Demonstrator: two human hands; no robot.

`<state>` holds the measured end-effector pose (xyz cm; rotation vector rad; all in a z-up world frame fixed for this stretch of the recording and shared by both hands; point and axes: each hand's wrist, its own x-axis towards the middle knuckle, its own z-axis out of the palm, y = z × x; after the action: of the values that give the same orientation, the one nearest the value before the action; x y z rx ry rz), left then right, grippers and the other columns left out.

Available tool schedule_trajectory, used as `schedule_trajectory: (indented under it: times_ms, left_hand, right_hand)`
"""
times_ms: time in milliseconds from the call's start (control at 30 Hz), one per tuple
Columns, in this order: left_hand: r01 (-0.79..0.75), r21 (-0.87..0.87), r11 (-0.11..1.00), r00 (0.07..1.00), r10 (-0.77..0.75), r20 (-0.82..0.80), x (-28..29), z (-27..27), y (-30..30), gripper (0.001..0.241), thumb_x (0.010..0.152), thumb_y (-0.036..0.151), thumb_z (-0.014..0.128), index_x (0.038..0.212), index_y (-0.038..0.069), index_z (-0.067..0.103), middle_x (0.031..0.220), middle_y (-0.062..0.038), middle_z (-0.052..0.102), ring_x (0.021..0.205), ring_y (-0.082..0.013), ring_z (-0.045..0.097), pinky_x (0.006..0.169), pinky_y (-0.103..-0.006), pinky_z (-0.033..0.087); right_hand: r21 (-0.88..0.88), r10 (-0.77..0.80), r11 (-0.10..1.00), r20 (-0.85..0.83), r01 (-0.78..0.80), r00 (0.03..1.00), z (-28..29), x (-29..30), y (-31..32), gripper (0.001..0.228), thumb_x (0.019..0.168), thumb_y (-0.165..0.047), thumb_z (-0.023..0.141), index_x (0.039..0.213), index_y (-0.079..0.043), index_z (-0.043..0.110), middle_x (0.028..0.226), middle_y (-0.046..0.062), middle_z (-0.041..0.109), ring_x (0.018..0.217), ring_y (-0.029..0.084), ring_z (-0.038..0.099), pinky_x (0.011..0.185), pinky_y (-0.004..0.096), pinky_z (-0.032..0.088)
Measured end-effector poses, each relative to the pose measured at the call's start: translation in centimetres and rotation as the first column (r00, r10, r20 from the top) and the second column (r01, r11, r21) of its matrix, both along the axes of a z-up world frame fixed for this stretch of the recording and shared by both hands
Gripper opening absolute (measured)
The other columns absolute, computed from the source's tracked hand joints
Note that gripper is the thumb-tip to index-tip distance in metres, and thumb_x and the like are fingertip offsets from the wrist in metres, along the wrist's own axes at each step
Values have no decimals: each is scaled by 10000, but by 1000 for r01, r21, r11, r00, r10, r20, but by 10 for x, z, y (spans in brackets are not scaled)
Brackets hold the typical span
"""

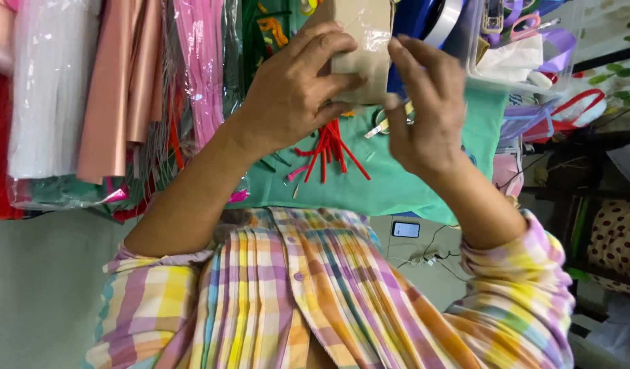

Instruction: The person assembles a small cardboard box by folding the flaps and securing them with clear tape. They use scissors to trim excess cardboard and a stapler to reinforce the edges. The person repeatedly folds, tapes, and staples the box to ensure it is sturdy.

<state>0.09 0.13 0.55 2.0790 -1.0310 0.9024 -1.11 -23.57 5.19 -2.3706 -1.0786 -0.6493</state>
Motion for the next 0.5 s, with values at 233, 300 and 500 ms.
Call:
schedule_trajectory:
  times_ms: [233, 300, 500]
  left_hand:
    - [-1, 8, 1000, 998, 2, -60, -2, -4, -3, 307, 928, 176, 968, 1150, 27, 817, 1330, -207, 536, 1291, -393, 526, 1135, -499, 517]
    - [-29, 28, 999, 996, 31, -83, 0, -5, -2, 331, 892, 201, 976, 1127, 29, 821, 1348, -217, 540, 1299, -408, 521, 1157, -522, 493]
    - [-11, 44, 999, 987, 18, -159, 2, -11, -1, 318, 886, 176, 874, 1180, 89, 793, 1398, -185, 514, 1351, -401, 467, 1207, -557, 400]
  right_hand:
    - [-245, -73, 965, 80, 91, 994, -39, 10, 12, 569, 1177, -384, 261, 1597, -11, 352, 1623, 216, 451, 1531, 402, 427, 1262, 497, 308]
    - [-250, -56, 965, 115, 83, 992, -39, 10, 15, 588, 1166, -382, 249, 1574, 14, 401, 1602, 223, 470, 1514, 406, 428, 1249, 497, 303]
    - [-289, -74, 946, 248, 147, 966, -54, 14, 12, 714, 1140, -447, 184, 1546, 96, 407, 1576, 269, 491, 1487, 423, 445, 1218, 498, 312]
